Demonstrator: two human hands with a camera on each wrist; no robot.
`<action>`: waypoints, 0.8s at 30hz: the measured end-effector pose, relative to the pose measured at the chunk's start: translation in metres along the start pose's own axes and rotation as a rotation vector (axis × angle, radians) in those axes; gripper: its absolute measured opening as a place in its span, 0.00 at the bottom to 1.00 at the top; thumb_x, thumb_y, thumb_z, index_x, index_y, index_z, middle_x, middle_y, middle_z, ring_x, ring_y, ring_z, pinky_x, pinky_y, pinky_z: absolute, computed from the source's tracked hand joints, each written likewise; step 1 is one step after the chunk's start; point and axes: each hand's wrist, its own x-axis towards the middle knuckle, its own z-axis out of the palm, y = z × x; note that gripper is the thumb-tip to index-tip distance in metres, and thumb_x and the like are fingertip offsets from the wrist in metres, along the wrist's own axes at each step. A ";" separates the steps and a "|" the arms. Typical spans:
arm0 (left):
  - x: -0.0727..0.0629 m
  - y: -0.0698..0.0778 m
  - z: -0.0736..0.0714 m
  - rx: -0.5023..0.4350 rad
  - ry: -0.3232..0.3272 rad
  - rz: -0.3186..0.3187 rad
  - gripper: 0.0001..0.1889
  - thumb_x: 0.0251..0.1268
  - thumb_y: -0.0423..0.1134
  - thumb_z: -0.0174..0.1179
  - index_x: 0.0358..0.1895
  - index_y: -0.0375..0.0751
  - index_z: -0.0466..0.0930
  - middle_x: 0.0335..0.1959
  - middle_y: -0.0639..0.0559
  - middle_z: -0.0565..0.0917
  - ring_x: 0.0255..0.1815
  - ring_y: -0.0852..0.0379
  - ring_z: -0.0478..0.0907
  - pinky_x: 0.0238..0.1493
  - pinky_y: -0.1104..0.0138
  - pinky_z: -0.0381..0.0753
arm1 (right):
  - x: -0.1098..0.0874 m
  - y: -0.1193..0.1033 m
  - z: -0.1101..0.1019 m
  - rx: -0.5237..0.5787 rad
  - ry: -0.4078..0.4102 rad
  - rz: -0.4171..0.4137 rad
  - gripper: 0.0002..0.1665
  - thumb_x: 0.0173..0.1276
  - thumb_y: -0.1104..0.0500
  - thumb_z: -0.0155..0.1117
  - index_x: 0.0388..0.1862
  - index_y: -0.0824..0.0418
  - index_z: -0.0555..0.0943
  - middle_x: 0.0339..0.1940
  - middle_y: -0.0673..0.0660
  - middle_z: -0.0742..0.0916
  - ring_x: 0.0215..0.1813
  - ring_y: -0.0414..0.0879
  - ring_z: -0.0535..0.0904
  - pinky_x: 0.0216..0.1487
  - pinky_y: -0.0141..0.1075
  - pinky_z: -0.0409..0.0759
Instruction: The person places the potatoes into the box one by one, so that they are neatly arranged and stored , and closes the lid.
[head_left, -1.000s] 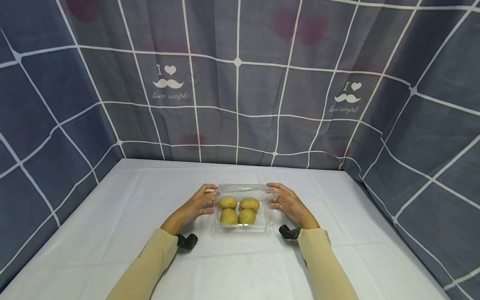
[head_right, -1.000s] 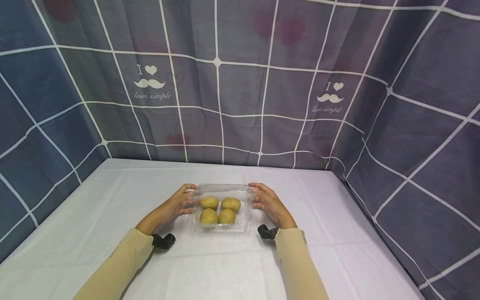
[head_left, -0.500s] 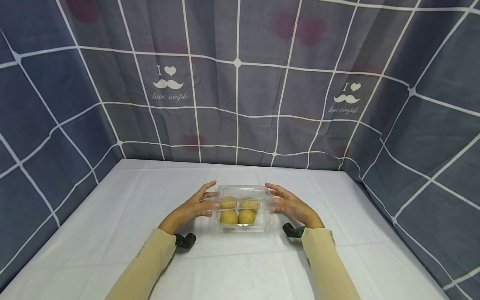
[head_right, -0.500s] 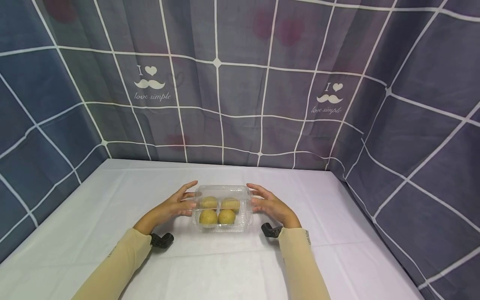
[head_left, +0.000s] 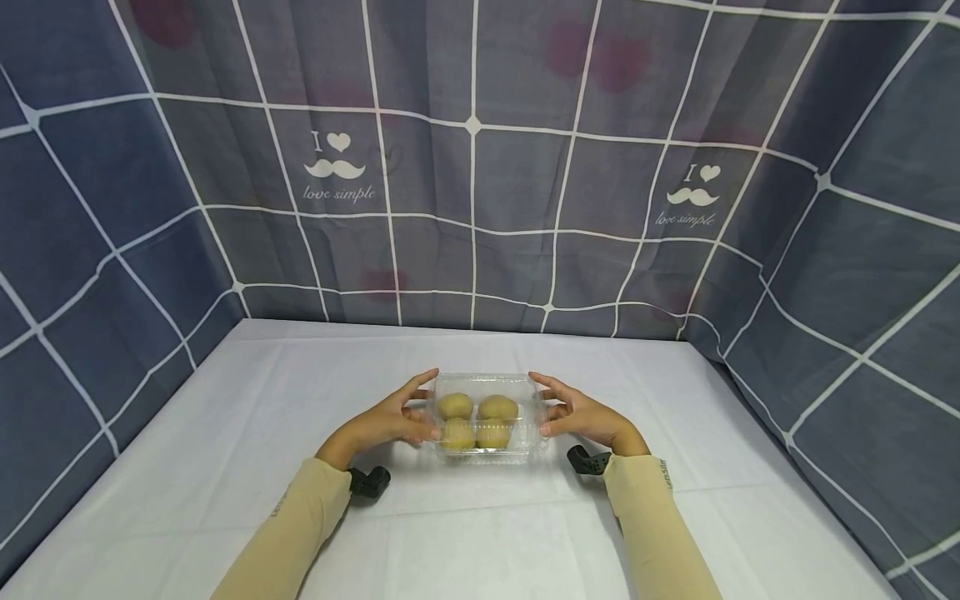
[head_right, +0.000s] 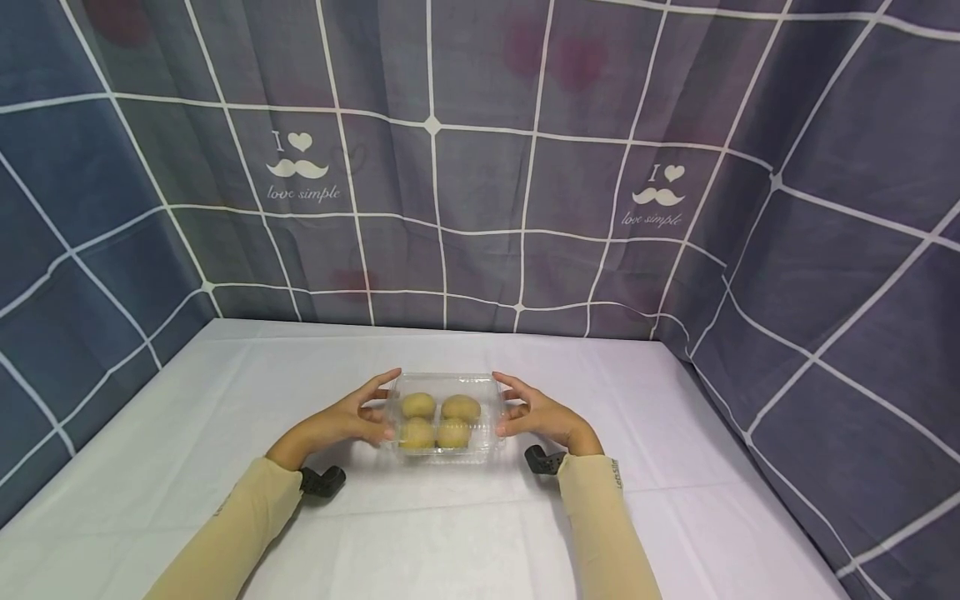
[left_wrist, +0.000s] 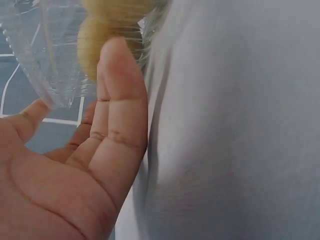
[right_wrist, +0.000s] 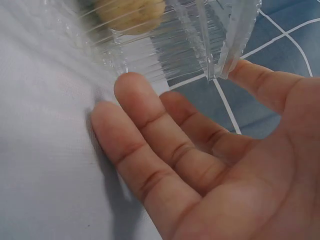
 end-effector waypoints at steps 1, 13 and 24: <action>0.000 0.000 0.000 0.000 -0.002 -0.001 0.63 0.63 0.39 0.77 0.90 0.44 0.37 0.84 0.24 0.50 0.51 0.52 0.82 0.46 0.60 0.87 | 0.000 0.000 0.000 0.008 -0.001 0.003 0.68 0.65 0.58 0.81 0.91 0.61 0.45 0.82 0.79 0.57 0.59 0.50 0.80 0.62 0.39 0.80; 0.003 -0.003 0.001 0.014 -0.015 -0.023 0.65 0.60 0.37 0.79 0.91 0.46 0.37 0.80 0.25 0.53 0.47 0.53 0.83 0.47 0.60 0.88 | 0.003 -0.001 0.002 0.076 -0.041 0.004 0.73 0.61 0.65 0.83 0.91 0.61 0.42 0.67 0.70 0.66 0.47 0.44 0.79 0.51 0.34 0.84; 0.000 -0.002 -0.001 0.101 -0.055 -0.023 0.64 0.63 0.40 0.78 0.90 0.47 0.35 0.44 0.44 0.77 0.35 0.52 0.81 0.34 0.63 0.86 | 0.003 0.000 0.002 0.096 -0.115 0.032 0.74 0.63 0.66 0.80 0.92 0.55 0.37 0.36 0.55 0.81 0.36 0.44 0.81 0.39 0.34 0.83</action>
